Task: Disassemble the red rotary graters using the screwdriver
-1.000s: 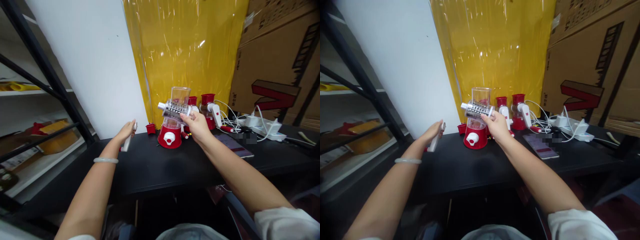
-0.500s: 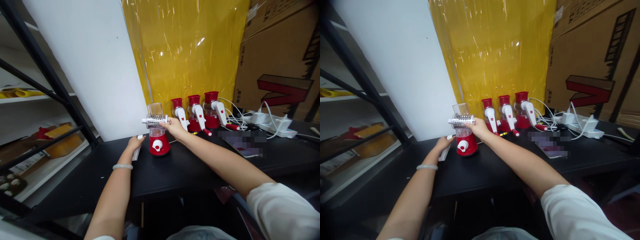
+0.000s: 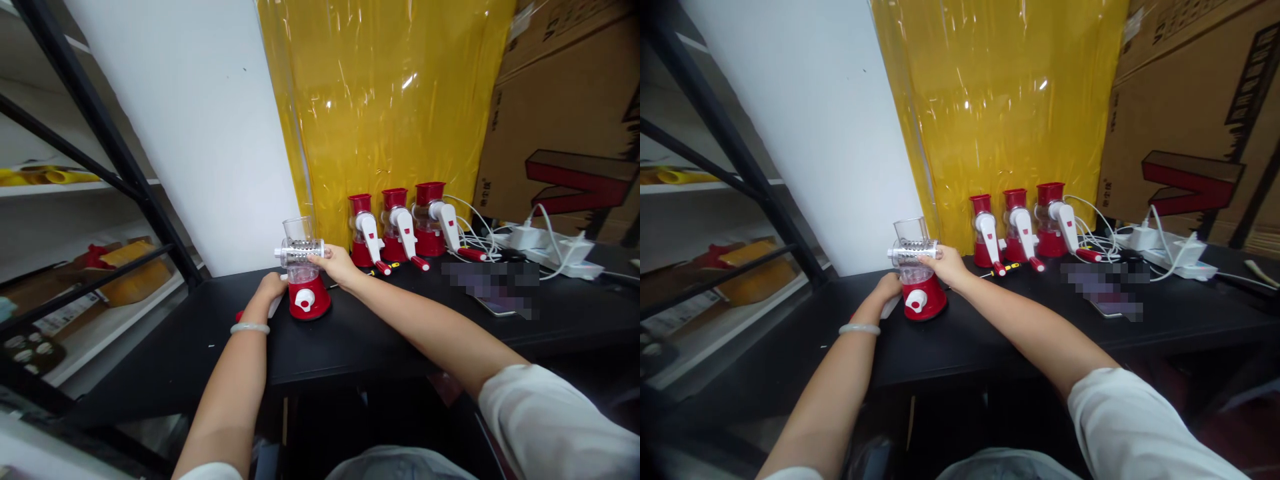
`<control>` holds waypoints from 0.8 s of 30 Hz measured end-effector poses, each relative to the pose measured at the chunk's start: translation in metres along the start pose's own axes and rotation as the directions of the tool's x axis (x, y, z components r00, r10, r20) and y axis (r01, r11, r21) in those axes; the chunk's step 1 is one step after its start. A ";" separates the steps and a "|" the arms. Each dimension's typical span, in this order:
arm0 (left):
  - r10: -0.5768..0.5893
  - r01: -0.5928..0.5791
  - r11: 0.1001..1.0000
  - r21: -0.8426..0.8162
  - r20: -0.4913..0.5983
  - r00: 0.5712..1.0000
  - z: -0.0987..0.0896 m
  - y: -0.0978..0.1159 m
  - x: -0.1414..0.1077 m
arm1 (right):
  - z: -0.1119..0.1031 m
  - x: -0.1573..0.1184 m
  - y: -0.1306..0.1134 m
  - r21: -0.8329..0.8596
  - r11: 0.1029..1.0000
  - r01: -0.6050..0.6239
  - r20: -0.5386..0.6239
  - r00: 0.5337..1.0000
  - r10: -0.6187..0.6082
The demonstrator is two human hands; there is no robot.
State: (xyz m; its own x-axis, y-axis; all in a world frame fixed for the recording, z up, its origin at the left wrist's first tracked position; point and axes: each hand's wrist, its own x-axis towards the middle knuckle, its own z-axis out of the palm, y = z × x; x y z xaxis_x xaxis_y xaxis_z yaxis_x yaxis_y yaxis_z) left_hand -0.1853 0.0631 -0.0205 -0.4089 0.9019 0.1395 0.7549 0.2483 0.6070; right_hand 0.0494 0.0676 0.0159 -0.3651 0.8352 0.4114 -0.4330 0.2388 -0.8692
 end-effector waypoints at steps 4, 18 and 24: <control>0.029 -0.035 0.994 -0.103 -0.057 0.998 -0.003 0.006 -0.004 | -0.003 -0.006 -0.004 0.030 1.000 -0.003 -0.019 1.000 0.003; 0.428 -0.266 0.265 -0.927 -0.134 0.894 0.011 0.060 -0.042 | -0.037 -0.019 -0.004 -0.140 0.990 -0.001 -0.057 0.998 -0.007; 0.509 -0.292 0.236 -0.927 -0.138 0.850 0.013 0.051 -0.038 | -0.075 -0.002 -0.023 -0.039 0.994 -0.102 -0.071 0.992 0.099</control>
State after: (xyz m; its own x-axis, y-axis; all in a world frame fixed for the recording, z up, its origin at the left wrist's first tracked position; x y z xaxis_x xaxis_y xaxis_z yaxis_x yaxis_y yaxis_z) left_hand -0.1244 0.0460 -0.0052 -0.0344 0.8437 0.5356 -0.1780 -0.5326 0.8275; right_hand 0.1216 0.0975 0.0144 -0.3464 0.8880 0.3024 -0.3607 0.1716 -0.9168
